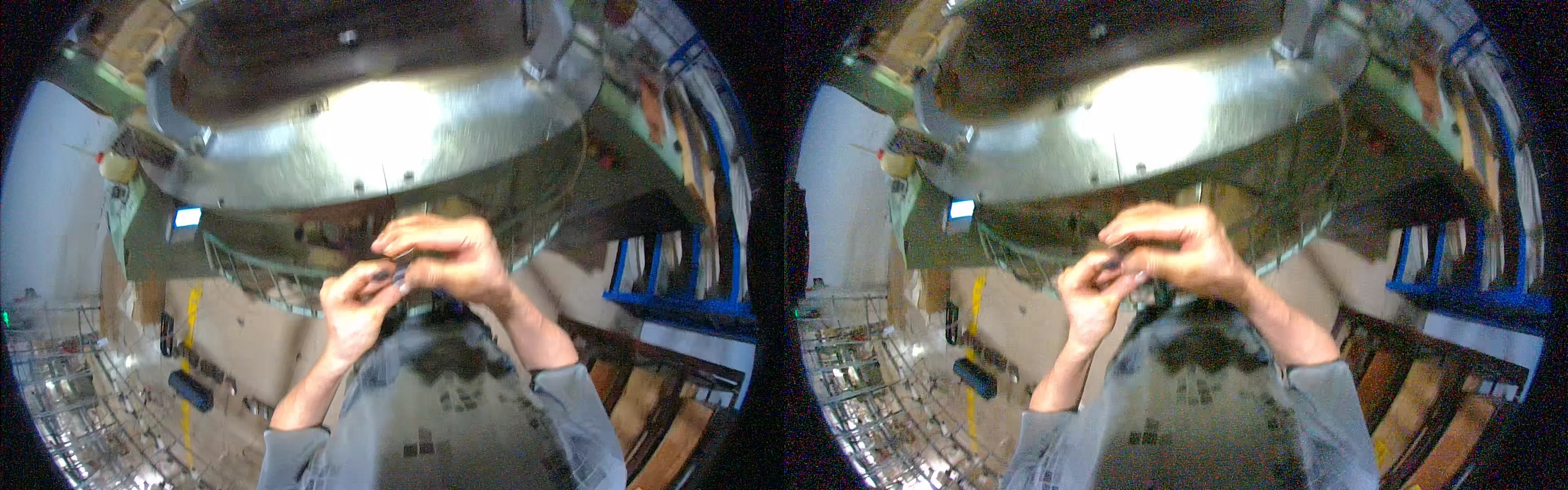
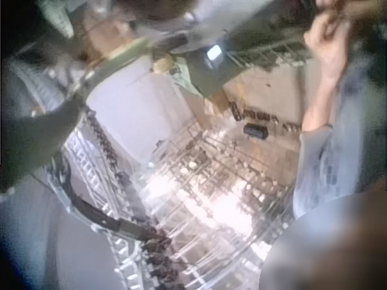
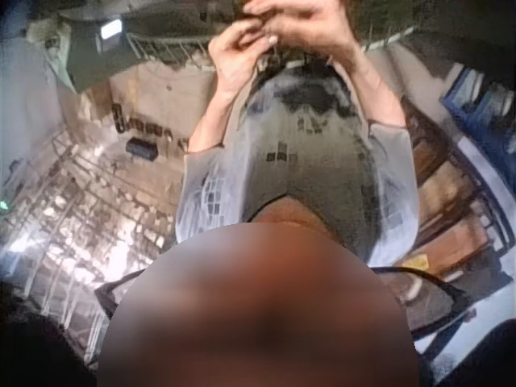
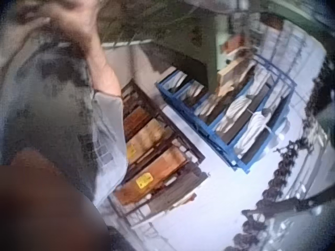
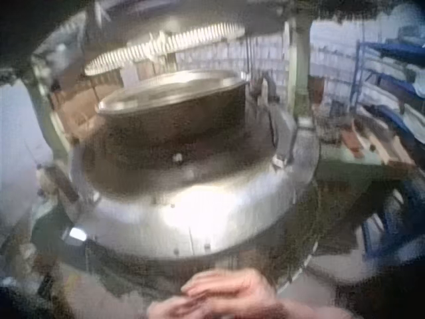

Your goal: The person repeatedly picks up small metal strips from a tray, peels off backing, and adheres them to the rim of a large circular metal component. The person uses both hands to position and press each strip into place around the circumference.

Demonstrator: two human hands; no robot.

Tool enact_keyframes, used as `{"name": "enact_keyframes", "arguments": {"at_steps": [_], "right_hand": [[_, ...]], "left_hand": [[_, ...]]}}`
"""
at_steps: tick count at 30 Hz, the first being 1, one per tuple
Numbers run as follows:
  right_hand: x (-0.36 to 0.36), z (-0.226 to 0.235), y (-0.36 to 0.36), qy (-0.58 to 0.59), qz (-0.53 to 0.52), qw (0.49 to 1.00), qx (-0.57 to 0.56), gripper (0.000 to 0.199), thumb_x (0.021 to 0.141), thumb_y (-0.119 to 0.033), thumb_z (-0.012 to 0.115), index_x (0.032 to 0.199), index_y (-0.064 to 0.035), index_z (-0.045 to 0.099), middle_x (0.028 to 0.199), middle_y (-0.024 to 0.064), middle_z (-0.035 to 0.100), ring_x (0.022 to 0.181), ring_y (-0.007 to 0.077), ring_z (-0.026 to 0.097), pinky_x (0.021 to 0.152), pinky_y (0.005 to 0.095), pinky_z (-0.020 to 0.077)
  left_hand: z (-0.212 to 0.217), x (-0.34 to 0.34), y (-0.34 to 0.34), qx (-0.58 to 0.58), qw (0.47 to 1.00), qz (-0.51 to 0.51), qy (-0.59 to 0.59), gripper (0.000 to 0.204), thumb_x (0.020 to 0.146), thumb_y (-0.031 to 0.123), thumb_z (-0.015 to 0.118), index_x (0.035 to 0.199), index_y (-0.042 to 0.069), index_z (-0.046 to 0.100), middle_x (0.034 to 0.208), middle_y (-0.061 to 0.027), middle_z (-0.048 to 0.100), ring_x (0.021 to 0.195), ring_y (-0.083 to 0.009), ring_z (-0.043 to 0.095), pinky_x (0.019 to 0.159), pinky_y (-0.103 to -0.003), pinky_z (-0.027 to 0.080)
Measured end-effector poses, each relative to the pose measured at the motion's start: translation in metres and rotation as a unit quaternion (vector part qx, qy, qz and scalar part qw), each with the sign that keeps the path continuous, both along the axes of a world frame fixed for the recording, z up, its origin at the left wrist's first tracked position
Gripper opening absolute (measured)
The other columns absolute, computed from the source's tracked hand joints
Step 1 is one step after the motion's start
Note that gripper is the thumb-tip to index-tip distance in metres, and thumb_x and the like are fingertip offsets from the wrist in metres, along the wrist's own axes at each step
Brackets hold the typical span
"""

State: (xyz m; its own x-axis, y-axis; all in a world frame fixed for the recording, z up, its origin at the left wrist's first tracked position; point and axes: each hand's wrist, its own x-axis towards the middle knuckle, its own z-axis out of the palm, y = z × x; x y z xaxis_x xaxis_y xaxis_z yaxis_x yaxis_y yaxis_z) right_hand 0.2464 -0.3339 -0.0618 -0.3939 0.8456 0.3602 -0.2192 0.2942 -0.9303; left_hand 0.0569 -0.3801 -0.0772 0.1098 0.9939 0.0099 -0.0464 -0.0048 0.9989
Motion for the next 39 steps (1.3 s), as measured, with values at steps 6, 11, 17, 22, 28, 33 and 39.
{"name": "enact_keyframes", "arguments": {"at_steps": [6, 11, 17, 22, 28, 33, 39], "right_hand": [[-0.019, 0.033, 0.023, -0.077, -0.026, 0.993, -0.089, 0.061, 0.081, 0.007, 0.073, 0.139, -0.0022, 0.056, 0.115, 0.0062, 0.071, 0.102, 0.0108, 0.066, 0.091, 0.0278, 0.0553], [-0.014, 0.046, 0.061, -0.143, -0.148, 0.977, 0.056, 0.050, 0.089, 0.008, 0.062, 0.137, -0.0050, 0.058, 0.090, 0.0113, 0.076, 0.083, 0.0132, 0.072, 0.075, 0.0276, 0.0606], [-0.008, 0.062, 0.132, -0.222, -0.268, 0.896, 0.276, 0.023, 0.088, -0.012, 0.072, 0.110, -0.0059, 0.073, 0.089, 0.0185, 0.073, 0.067, 0.0284, 0.072, 0.063, 0.0342, 0.0561], [-0.003, 0.061, 0.189, -0.208, -0.245, 0.925, 0.202, 0.019, 0.087, -0.011, 0.071, 0.104, -0.0022, 0.073, 0.078, 0.0197, 0.069, 0.065, 0.0160, 0.069, 0.060, 0.0326, 0.0525], [0.006, 0.068, 0.267, -0.230, -0.193, 0.948, 0.103, 0.014, 0.084, -0.012, 0.072, 0.094, -0.0073, 0.080, 0.079, 0.0080, 0.076, 0.071, 0.0080, 0.066, 0.067, 0.0267, 0.0531], [0.007, 0.065, 0.299, -0.241, -0.125, 0.961, 0.059, 0.013, 0.085, -0.013, 0.073, 0.093, -0.0045, 0.079, 0.084, 0.0061, 0.077, 0.072, 0.0102, 0.066, 0.070, 0.0281, 0.0533], [-0.002, 0.053, 0.304, -0.264, -0.054, 0.962, -0.052, 0.016, 0.090, -0.017, 0.071, 0.085, -0.0012, 0.072, 0.072, 0.0029, 0.067, 0.064, 0.0114, 0.059, 0.060, 0.0317, 0.0494]], "left_hand": [[0.051, 0.008, 0.049, 0.058, 0.966, 0.069, -0.242, 0.031, 0.080, -0.017, 0.070, 0.104, 0.001, 0.062, 0.102, -0.0166, 0.073, 0.101, -0.0287, 0.072, 0.088, -0.041, 0.061], [0.078, 0.006, 0.100, 0.127, 0.969, 0.045, -0.207, 0.023, 0.084, -0.007, 0.073, 0.105, -0.002, 0.064, 0.113, -0.0188, 0.072, 0.100, -0.0252, 0.072, 0.087, -0.035, 0.061], [0.091, -0.007, 0.194, 0.082, 0.955, -0.055, -0.279, 0.014, 0.087, 0.000, 0.074, 0.100, 0.002, 0.070, 0.098, -0.0129, 0.073, 0.091, -0.0230, 0.073, 0.086, -0.041, 0.063], [0.100, -0.009, 0.260, 0.068, 0.955, -0.084, -0.276, 0.011, 0.088, -0.001, 0.073, 0.099, 0.000, 0.070, 0.100, -0.0151, 0.073, 0.095, -0.0268, 0.073, 0.086, -0.039, 0.063], [0.114, -0.011, 0.331, 0.063, 0.976, -0.112, -0.177, 0.012, 0.085, -0.002, 0.074, 0.094, 0.002, 0.068, 0.098, -0.0101, 0.072, 0.096, -0.0226, 0.072, 0.087, -0.040, 0.063], [0.109, -0.015, 0.369, 0.023, 0.983, -0.136, -0.125, 0.016, 0.084, -0.006, 0.071, 0.099, -0.001, 0.067, 0.100, -0.0120, 0.071, 0.092, -0.0238, 0.071, 0.086, -0.039, 0.061], [0.088, -0.029, 0.384, -0.072, 0.974, -0.164, -0.140, 0.024, 0.086, -0.005, 0.066, 0.109, -0.005, 0.062, 0.105, -0.0153, 0.069, 0.100, -0.0282, 0.068, 0.092, -0.041, 0.056]]}}
